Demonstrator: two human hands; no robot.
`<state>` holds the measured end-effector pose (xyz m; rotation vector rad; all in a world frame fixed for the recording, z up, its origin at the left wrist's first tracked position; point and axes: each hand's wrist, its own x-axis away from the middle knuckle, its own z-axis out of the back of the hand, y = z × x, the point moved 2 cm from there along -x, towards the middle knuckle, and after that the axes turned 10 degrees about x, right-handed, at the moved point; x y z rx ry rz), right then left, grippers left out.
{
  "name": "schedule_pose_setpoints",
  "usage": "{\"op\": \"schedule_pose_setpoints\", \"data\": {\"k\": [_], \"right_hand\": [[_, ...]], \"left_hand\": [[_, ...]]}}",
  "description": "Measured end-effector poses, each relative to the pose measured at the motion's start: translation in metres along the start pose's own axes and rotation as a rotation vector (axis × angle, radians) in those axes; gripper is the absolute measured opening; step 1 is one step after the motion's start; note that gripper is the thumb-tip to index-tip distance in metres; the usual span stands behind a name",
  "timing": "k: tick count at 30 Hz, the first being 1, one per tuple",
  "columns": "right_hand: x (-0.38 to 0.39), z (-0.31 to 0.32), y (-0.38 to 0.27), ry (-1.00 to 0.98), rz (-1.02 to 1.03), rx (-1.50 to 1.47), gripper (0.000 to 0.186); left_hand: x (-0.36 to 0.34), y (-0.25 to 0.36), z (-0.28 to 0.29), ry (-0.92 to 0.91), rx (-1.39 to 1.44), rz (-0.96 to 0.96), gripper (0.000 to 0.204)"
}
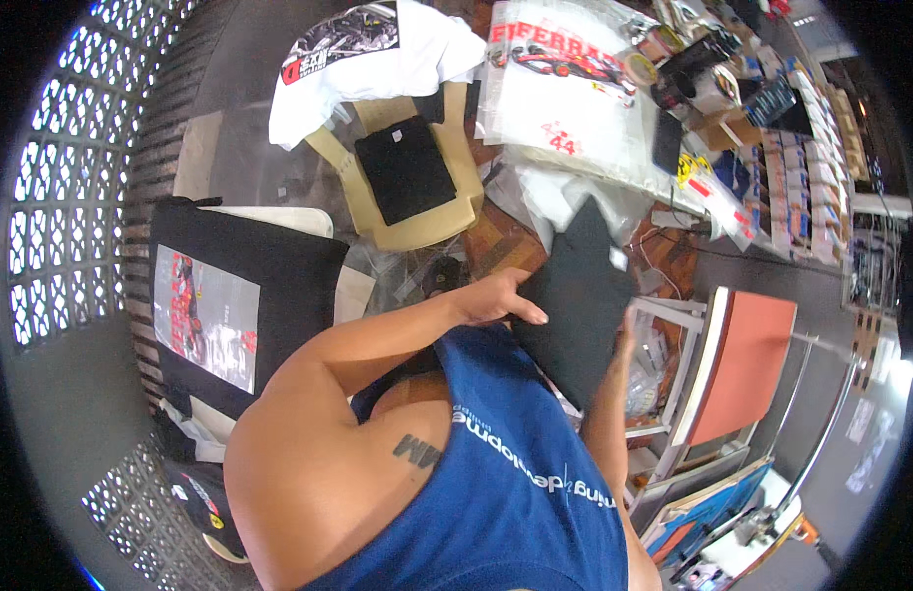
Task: The person places a black t-shirt on a heat press, aligns a small label and a larger Ferrari logo transfer, and uses the heat press to apply them. The person then flips the shirt and applies a back graphic transfer using the same machine.
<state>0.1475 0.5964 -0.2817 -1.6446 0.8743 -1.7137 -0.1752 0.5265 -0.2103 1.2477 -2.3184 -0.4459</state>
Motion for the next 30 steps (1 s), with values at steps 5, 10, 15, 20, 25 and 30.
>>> {"op": "schedule_pose_setpoints", "data": {"k": [5,10,15,20,25,30], "right_hand": [[0.111,0.082,-0.1,-0.267,0.404,-0.427,0.06],[0.192,0.116,-0.08,-0.162,0.637,-0.457,0.049],[0.278,0.157,-0.043,0.425,0.428,-0.129,0.057],[0.396,0.173,-0.02,0.683,0.771,0.787,0.06],[0.421,0.199,0.074,0.745,0.406,0.598,0.034],[0.408,0.168,0.174,0.844,0.237,0.375,0.031]], "left_hand": [[-0.026,-0.006,-0.051,-0.109,-1.053,0.109,0.072],[-0.076,0.007,-0.155,-0.383,-0.949,-0.423,0.058],[-0.078,-0.04,-0.255,-1.089,-0.894,-0.256,0.027],[-0.083,-0.139,-0.302,-1.302,-1.102,-0.056,0.025],[-0.089,-0.232,-0.319,-1.542,-1.309,-0.059,0.029],[-0.088,-0.286,-0.325,-1.727,-1.349,0.021,0.037]]}}
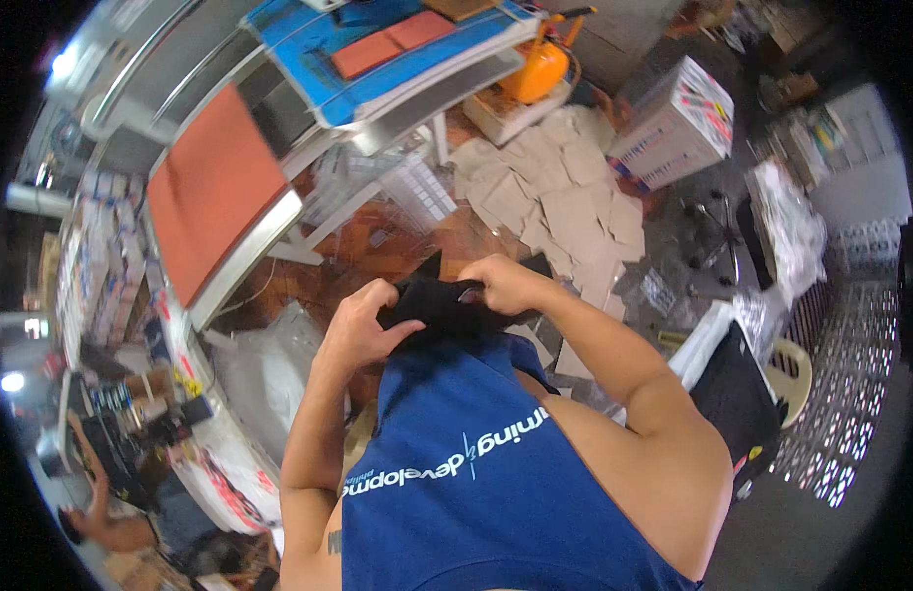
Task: The person places a black t-shirt on a heat press, aligns a small label and a larger Ferrari logo transfer, and uses the heat press to apply them. The person then flips the shirt and applies a back graphic transfer using the same machine.
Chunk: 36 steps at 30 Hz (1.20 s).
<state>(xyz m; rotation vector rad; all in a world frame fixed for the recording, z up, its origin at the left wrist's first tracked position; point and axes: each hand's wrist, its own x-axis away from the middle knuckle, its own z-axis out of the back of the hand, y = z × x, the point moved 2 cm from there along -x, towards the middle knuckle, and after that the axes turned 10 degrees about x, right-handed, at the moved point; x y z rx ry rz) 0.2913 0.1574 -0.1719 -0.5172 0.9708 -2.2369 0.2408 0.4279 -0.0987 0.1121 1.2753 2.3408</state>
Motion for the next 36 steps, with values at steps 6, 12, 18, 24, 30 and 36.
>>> {"op": "schedule_pose_setpoints", "data": {"k": [6,12,18,24,30,36], "right_hand": [[0.063,-0.029,0.096,0.067,-0.665,-0.041,0.04],[0.072,-0.09,0.097,-0.273,-0.649,-0.711,0.054],[0.04,-0.087,0.091,-0.156,-0.892,-1.271,0.05],[0.038,-0.097,0.109,-0.225,-0.798,-1.268,0.029],[0.075,-0.106,0.192,0.112,-0.952,-1.235,0.034],[0.175,-0.083,0.294,0.913,-1.28,-1.537,0.066]], "left_hand": [[-0.03,-0.053,-0.058,-0.27,-0.299,0.119,0.033],[-0.038,-0.078,-0.131,-0.461,-0.05,0.063,0.022],[-0.045,-0.064,-0.151,-0.747,0.051,0.119,0.022],[-0.045,-0.055,-0.148,-0.665,-0.009,0.028,0.028],[-0.045,-0.049,-0.132,-0.466,-0.002,-0.017,0.027],[-0.039,-0.051,-0.105,-0.361,0.083,0.063,0.033]]}}
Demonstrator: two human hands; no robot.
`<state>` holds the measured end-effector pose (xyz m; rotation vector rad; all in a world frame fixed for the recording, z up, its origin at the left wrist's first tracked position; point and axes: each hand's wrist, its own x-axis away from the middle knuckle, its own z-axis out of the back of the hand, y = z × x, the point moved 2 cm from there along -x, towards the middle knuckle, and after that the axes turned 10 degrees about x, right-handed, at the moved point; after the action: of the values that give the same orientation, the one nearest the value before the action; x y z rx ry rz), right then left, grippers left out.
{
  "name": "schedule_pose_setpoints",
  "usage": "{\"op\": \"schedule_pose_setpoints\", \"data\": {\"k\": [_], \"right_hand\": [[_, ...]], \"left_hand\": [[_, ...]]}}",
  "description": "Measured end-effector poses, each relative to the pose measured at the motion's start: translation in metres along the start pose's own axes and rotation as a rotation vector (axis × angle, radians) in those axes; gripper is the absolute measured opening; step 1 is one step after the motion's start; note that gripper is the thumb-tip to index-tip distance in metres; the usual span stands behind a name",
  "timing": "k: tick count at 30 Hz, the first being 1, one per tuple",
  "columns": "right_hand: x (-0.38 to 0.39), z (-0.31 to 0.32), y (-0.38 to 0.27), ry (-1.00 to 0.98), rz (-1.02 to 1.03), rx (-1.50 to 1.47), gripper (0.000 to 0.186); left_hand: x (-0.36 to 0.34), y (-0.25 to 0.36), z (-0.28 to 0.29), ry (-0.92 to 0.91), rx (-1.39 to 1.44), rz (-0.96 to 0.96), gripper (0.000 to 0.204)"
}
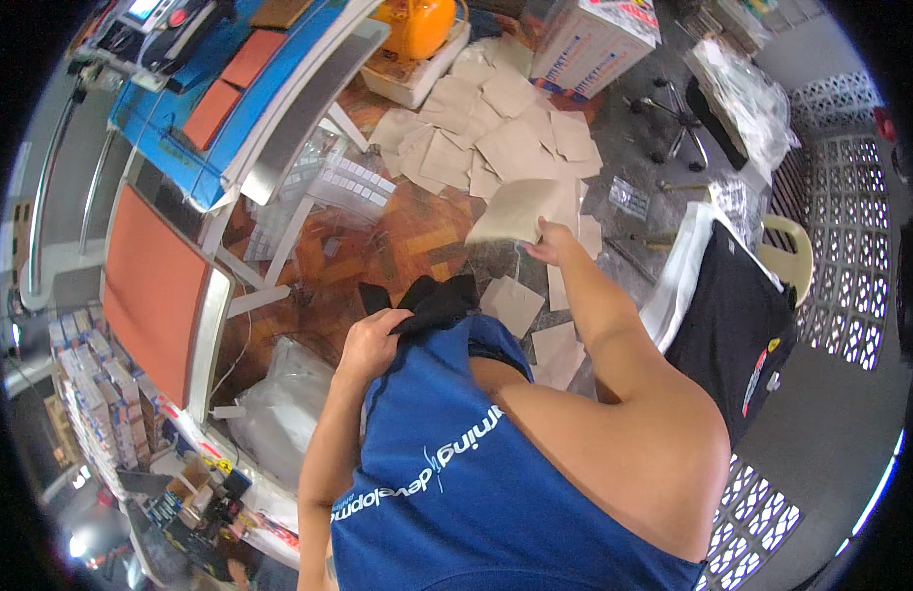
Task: The person places a black t-shirt on a heat press, aligns a small label and a larger Ferrari logo transfer, and uses the heat press to apply them. The person then flips the shirt and applies a back graphic transfer using the same machine.
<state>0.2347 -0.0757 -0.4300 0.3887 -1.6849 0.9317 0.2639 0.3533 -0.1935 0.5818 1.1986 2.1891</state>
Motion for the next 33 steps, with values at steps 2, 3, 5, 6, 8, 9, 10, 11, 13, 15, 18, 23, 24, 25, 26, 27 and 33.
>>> {"op": "schedule_pose_setpoints", "data": {"k": [2,3,5,6,8,9,10,11,13,15,18,23,24,25,26,27,33], "right_hand": [[0.004,-0.015,0.002,-0.152,0.269,0.879,0.081],[0.011,-0.04,0.014,-0.193,0.434,1.255,0.088],[0.041,-0.103,0.047,-0.572,0.937,1.736,0.099],[0.055,-0.14,0.069,-0.69,0.924,1.775,0.091],[0.085,-0.203,0.097,-0.797,0.963,1.872,0.075],[0.098,-0.235,0.105,-0.801,1.029,1.928,0.067],[0.111,-0.269,0.116,-0.815,1.092,1.997,0.06],[0.125,-0.295,0.115,-0.844,1.286,1.796,0.053],[0.146,-0.328,0.096,-0.84,1.115,1.542,0.032],[0.173,-0.352,0.066,-0.778,1.193,1.622,0.02],[0.237,-0.4,0.03,-0.749,1.425,1.377,0.013],[0.338,-0.448,-0.004,-0.735,1.394,1.729,0.012],[0.347,-0.459,-0.003,-0.775,1.429,1.733,0.013],[0.352,-0.47,-0.006,-0.752,1.465,1.723,0.014],[0.359,-0.477,-0.006,-0.724,1.489,1.708,0.014],[0.364,-0.482,-0.007,-0.703,1.522,1.704,0.015],[0.393,-0.537,0.038,-0.394,1.275,1.465,0.025]], "left_hand": [[0.005,0.001,0.007,0.028,0.016,0.004,0.032],[0.007,0.002,0.012,0.051,0.008,0.023,0.031],[0.016,0.005,0.026,0.09,0.058,0.066,0.027],[0.022,0.005,0.036,0.112,0.114,0.085,0.025],[0.041,0.007,0.068,0.205,0.148,0.056,0.02],[0.057,0.006,0.089,0.273,0.128,0.062,0.021],[0.079,0.005,0.111,0.367,0.091,0.064,0.021],[0.102,0.002,0.134,0.457,0.054,0.063,0.021],[0.156,-0.003,0.175,0.725,0.023,0.096,0.022],[0.207,-0.009,0.207,0.919,0.042,0.207,0.023],[0.269,-0.017,0.247,0.972,-0.177,0.294,0.024],[0.36,-0.03,0.3,0.766,-0.307,0.453,0.036],[0.376,-0.039,0.313,0.802,-0.303,0.459,0.032],[0.393,-0.049,0.331,0.872,-0.302,0.389,0.03],[0.409,-0.06,0.346,0.895,-0.317,0.316,0.03],[0.422,-0.072,0.356,0.92,-0.327,0.312,0.03],[0.429,-0.082,0.403,0.894,0.199,0.295,0.039]]}}
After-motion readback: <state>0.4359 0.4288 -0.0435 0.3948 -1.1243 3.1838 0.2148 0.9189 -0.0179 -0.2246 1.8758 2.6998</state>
